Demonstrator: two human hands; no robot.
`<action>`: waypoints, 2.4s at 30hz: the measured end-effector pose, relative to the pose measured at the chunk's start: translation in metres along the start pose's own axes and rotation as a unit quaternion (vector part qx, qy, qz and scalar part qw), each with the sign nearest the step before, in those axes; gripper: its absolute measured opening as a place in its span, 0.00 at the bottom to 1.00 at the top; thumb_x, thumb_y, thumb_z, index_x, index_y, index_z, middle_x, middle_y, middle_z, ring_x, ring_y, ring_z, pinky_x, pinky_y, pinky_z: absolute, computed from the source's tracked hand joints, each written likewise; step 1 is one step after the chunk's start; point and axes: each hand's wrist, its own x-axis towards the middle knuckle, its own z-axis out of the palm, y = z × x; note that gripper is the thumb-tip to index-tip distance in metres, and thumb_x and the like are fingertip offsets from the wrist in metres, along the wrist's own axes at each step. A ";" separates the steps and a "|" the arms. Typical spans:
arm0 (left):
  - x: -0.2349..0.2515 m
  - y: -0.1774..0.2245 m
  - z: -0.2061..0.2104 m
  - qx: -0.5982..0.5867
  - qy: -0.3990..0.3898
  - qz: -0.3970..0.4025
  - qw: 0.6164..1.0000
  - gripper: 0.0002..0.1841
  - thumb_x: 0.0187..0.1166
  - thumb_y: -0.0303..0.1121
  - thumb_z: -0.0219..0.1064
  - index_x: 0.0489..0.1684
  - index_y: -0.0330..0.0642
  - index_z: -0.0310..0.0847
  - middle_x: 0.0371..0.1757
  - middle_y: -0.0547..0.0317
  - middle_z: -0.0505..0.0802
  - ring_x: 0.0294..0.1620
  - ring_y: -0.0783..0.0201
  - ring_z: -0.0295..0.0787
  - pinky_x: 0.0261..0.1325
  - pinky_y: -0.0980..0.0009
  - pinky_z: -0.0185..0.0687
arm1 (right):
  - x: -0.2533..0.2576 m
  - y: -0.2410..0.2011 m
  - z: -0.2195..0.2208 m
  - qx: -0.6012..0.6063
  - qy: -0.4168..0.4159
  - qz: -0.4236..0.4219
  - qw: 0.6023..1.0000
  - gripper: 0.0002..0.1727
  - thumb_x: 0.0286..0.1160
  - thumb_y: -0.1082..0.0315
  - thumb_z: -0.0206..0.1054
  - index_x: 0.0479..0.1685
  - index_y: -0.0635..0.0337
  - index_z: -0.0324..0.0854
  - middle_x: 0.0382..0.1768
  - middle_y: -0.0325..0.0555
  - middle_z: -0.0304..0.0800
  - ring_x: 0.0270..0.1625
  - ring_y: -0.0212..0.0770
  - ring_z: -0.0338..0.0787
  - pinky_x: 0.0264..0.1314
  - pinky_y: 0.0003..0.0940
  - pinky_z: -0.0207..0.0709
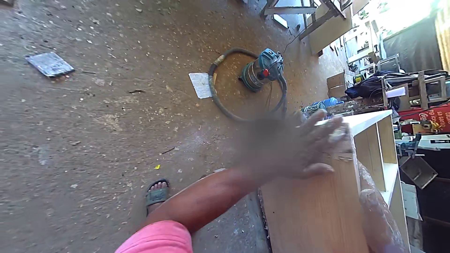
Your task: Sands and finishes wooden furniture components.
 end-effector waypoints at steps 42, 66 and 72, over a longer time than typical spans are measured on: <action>0.025 0.065 0.023 0.017 0.068 -0.188 0.980 0.34 0.94 0.48 0.37 0.94 0.36 0.50 0.97 0.52 0.51 0.98 0.56 0.36 0.98 0.54 0.31 | 0.009 0.001 0.006 0.050 -0.002 0.009 0.999 0.40 0.90 0.37 0.23 0.96 0.44 0.50 0.91 0.37 0.60 0.89 0.32 0.63 0.92 0.40 0.58; -0.028 0.008 0.008 -0.010 -0.021 0.037 0.999 0.39 0.89 0.63 0.30 0.83 0.50 0.73 0.90 0.64 0.71 0.97 0.61 0.43 0.95 0.44 0.14 | 0.001 0.005 0.001 0.079 -0.004 0.008 0.997 0.57 0.81 0.25 0.36 0.92 0.71 0.45 0.92 0.57 0.54 0.91 0.38 0.59 0.92 0.35 0.57; -0.011 0.014 0.004 0.012 0.000 0.042 0.999 0.38 0.89 0.63 0.31 0.80 0.51 0.76 0.87 0.61 0.75 0.95 0.59 0.50 0.94 0.43 0.18 | 0.002 0.005 0.000 0.056 -0.006 0.007 0.998 0.56 0.84 0.27 0.33 0.91 0.74 0.44 0.92 0.59 0.52 0.92 0.37 0.58 0.93 0.33 0.56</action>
